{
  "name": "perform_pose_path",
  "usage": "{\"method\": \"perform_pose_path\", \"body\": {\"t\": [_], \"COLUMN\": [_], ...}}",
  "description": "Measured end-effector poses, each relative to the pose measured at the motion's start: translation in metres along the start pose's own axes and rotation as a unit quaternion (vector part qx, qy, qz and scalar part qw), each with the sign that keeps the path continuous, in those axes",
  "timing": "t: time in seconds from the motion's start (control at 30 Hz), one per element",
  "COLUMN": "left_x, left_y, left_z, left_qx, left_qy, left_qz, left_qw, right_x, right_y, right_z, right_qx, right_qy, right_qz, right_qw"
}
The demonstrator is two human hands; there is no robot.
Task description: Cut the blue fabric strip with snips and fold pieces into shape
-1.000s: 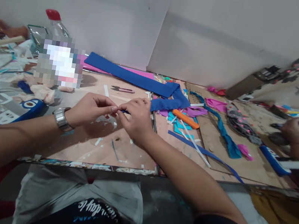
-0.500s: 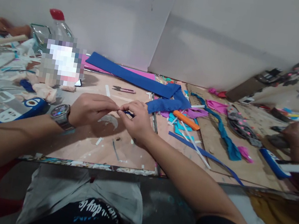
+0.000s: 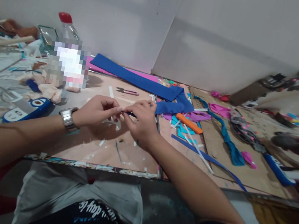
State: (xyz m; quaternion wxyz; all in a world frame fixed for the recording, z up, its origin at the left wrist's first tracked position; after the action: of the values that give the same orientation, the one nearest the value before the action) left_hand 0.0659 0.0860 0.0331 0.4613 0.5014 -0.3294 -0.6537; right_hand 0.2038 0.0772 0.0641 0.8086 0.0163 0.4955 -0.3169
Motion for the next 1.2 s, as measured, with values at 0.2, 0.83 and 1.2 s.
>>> {"method": "perform_pose_path", "body": {"t": [0.2,0.83,1.2], "left_x": [-0.001,0.000,0.000], "left_y": [-0.006,-0.019,0.008], "left_z": [-0.007,-0.015,-0.003], "left_qx": [0.029,-0.012,-0.245], "left_qy": [-0.041,-0.092,-0.023], "left_qz": [0.058,0.041,-0.223], "left_qw": [0.997,0.995,0.943], "right_x": [-0.001,0.005,0.009], "right_y": [-0.006,0.000,0.013], "right_z": [0.002,-0.008,-0.014], "right_qx": [0.033,0.027,-0.011], "right_qy": [-0.008,-0.046,-0.058], "right_qz": [0.034,0.017,-0.064], "right_qw": [0.999,0.998,0.996]}}
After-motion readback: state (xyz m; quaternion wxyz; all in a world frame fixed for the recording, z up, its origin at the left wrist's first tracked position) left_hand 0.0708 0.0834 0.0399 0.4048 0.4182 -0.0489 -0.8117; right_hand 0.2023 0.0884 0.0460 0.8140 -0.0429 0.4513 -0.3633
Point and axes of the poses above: each hand's wrist, its own x-axis away from the middle knuckle, its own z-axis out of the back of the hand, y = z × x, the point moved 9 cm from there along -x, towards the middle knuckle, and after that the axes turned 15 degrees about y, right-handed, at the moved point
